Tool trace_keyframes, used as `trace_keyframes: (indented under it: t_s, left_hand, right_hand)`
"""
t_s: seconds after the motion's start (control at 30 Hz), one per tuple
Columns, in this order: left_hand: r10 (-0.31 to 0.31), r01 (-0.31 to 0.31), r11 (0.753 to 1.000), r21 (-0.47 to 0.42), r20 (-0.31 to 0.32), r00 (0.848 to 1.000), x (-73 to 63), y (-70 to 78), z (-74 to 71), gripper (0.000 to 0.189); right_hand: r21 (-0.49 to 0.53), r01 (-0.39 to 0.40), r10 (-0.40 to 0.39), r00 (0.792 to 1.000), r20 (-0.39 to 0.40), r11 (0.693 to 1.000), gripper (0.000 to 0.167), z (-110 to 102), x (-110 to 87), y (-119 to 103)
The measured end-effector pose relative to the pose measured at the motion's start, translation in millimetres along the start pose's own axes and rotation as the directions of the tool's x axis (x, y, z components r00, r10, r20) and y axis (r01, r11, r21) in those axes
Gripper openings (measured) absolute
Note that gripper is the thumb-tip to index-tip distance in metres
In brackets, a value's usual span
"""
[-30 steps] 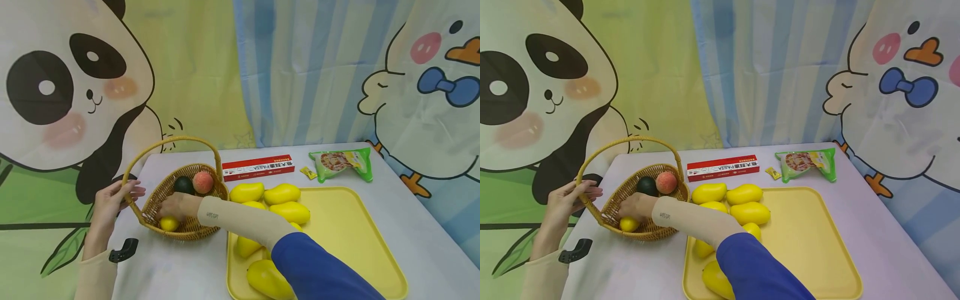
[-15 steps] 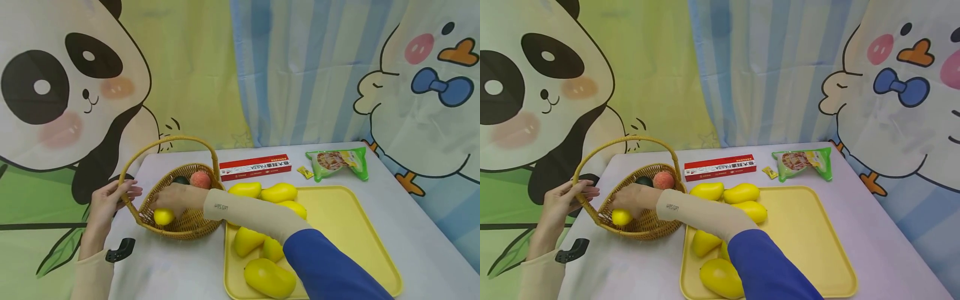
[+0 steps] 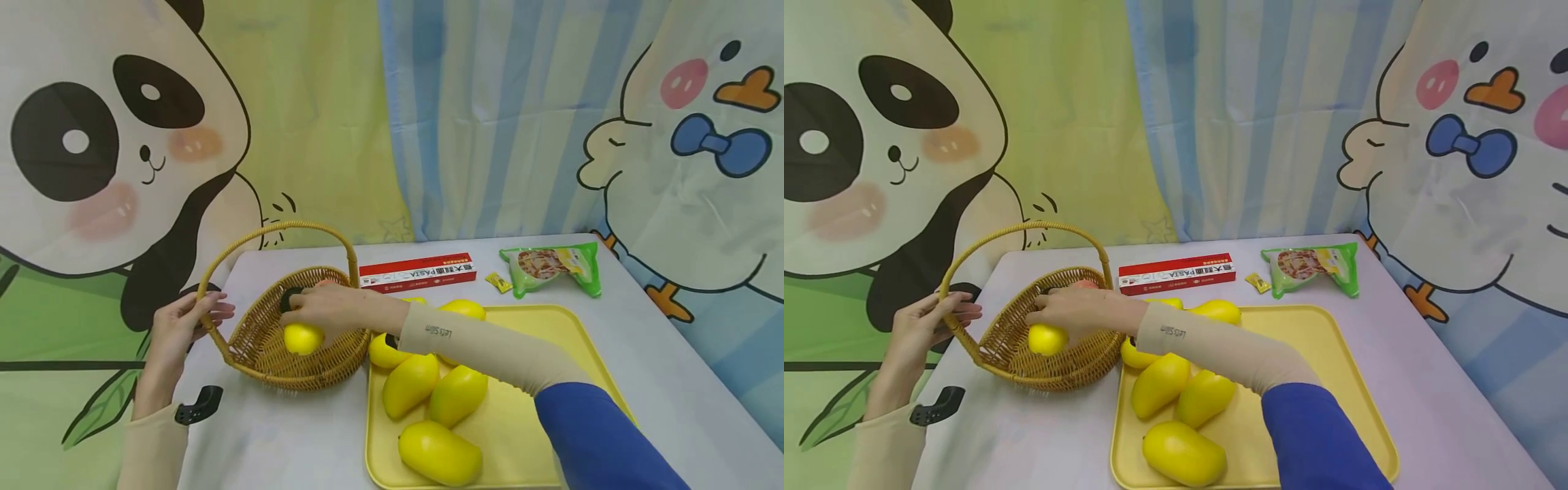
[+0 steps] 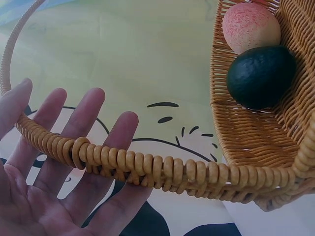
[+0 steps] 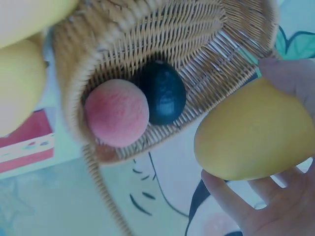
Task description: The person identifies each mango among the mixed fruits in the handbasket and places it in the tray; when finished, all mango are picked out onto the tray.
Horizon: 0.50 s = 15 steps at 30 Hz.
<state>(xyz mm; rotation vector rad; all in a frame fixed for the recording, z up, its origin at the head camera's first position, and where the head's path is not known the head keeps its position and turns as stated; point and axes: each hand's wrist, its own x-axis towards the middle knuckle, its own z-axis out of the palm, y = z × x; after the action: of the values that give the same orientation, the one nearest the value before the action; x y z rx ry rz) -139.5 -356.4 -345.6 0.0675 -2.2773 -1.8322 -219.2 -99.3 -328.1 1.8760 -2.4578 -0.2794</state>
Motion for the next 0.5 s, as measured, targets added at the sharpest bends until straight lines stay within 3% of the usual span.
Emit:
trace_keyframes:
  t_s: [0.17,0.3,0.5]
  left_hand:
    - [0.009,-0.009,1.000,-0.030,0.000,1.000,-1.4,0.0,-0.1,0.018]
    - [0.012,-0.012,0.999,-0.049,0.006,1.000,-1.5,0.7,0.5,0.018]
    - [-0.002,0.003,0.998,-0.055,0.012,1.000,-1.1,1.4,0.5,0.020]
  right_hand:
    - [0.037,-0.019,0.021,0.998,-0.061,0.999,0.067,-4.8,-38.7,6.9]
    - [0.124,-0.055,0.069,0.991,-0.115,0.991,0.066,-4.2,-72.2,15.0]
    - [0.168,-0.113,0.134,0.983,-0.123,0.979,0.072,1.5,-113.2,23.6]
